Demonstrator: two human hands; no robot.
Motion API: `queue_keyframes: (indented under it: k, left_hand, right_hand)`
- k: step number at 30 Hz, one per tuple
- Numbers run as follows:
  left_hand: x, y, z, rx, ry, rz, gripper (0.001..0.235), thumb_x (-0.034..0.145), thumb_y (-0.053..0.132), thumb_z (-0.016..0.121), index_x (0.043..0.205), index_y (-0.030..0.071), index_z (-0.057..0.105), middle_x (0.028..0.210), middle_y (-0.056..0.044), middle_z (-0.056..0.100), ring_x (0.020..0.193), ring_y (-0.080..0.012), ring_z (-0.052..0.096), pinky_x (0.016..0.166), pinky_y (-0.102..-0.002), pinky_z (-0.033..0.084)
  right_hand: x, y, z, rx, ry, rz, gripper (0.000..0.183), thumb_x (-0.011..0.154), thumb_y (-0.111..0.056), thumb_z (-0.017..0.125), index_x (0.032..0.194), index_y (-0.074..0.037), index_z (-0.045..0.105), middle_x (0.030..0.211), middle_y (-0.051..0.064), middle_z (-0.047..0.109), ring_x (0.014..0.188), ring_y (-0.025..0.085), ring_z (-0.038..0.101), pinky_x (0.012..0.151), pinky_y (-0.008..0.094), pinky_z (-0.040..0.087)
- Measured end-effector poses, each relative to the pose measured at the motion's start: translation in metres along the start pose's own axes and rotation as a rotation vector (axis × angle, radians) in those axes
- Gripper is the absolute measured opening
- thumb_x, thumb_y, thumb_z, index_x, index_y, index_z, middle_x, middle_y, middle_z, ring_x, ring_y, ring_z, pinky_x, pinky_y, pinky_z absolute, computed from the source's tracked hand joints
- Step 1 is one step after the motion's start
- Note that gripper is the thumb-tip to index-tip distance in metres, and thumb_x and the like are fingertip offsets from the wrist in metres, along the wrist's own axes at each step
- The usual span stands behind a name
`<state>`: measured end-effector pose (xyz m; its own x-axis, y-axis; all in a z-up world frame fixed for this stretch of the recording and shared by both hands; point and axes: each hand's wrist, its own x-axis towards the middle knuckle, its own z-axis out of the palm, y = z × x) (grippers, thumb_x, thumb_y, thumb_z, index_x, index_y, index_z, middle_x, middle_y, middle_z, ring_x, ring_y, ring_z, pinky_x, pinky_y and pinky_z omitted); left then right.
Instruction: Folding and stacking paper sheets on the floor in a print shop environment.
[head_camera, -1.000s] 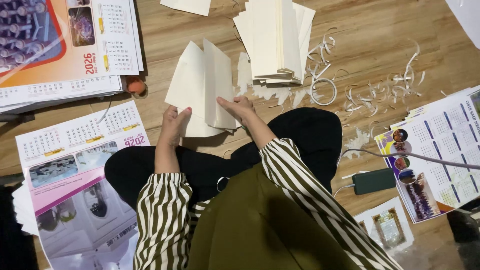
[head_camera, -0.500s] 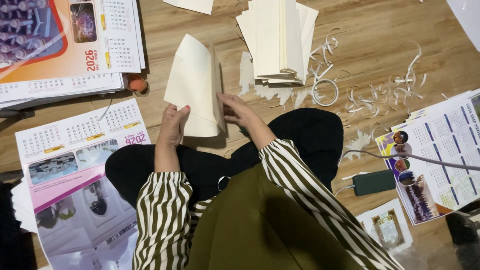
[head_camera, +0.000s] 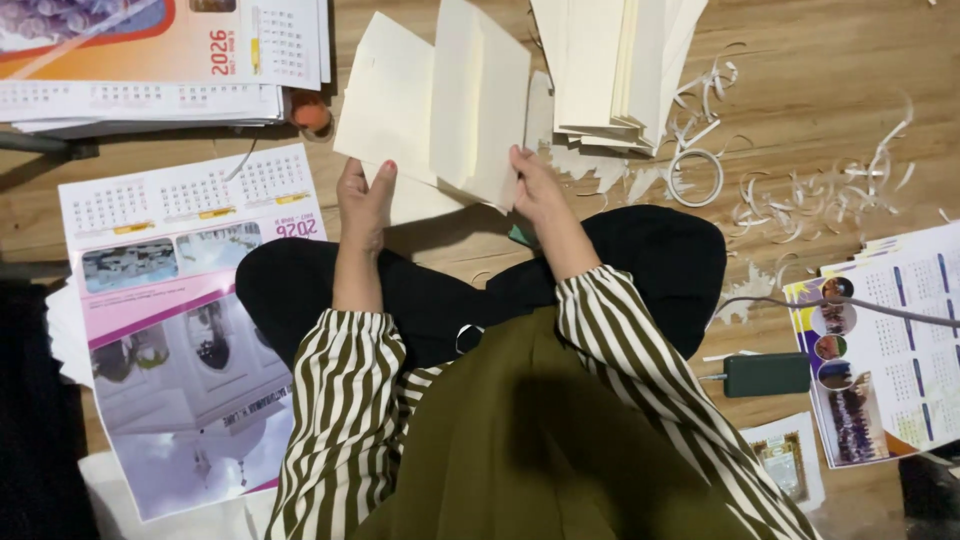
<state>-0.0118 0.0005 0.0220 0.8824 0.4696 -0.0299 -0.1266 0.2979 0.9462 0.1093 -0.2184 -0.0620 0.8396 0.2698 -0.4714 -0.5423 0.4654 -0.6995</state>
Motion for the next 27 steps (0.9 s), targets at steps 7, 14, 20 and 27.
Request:
queue_keyframes:
  k: [7, 14, 20, 27]
  left_hand:
    - [0.0, 0.01, 0.007, -0.02, 0.132, 0.166, 0.018, 0.087, 0.01, 0.058, 0.103, 0.007, 0.052, 0.084, -0.007, 0.063, 0.073, -0.0132, 0.062, 0.068, -0.03, 0.058]
    - [-0.009, 0.007, -0.005, 0.047, 0.16, 0.129, 0.016, 0.08, 0.009, 0.064, 0.088, 0.005, 0.05, 0.071, -0.003, 0.056, 0.059, -0.0096, 0.053, 0.054, -0.022, 0.051]
    - [-0.011, -0.013, -0.024, 0.085, 0.046, -0.026, 0.049, 0.069, 0.009, 0.071, 0.053, 0.018, 0.026, 0.052, 0.003, 0.035, 0.044, -0.0064, 0.034, 0.037, -0.019, 0.035]
    - [-0.009, -0.005, -0.018, 0.243, 0.156, -0.066, 0.033, 0.073, 0.019, 0.07, 0.067, 0.008, 0.04, 0.065, -0.007, 0.05, 0.051, -0.0133, 0.05, 0.041, -0.02, 0.047]
  right_hand:
    - [-0.001, -0.012, 0.013, 0.032, 0.039, -0.202, 0.023, 0.082, -0.018, 0.066, 0.096, -0.008, 0.051, 0.085, 0.006, 0.062, 0.078, 0.02, 0.066, 0.071, 0.031, 0.059]
    - [-0.04, -0.043, 0.066, -0.286, 0.087, -0.251, 0.04, 0.08, -0.018, 0.063, 0.114, -0.005, 0.045, 0.093, 0.015, 0.061, 0.085, 0.024, 0.065, 0.072, 0.035, 0.058]
    - [-0.047, -0.078, 0.076, -0.29, -0.001, -0.47, 0.032, 0.078, -0.014, 0.065, 0.105, -0.008, 0.049, 0.094, 0.014, 0.066, 0.085, 0.02, 0.065, 0.078, 0.033, 0.056]
    - [-0.017, -0.118, 0.055, -0.36, 0.201, -0.905, 0.019, 0.084, -0.014, 0.061, 0.071, -0.013, 0.047, 0.062, -0.003, 0.04, 0.055, 0.009, 0.035, 0.056, 0.019, 0.037]
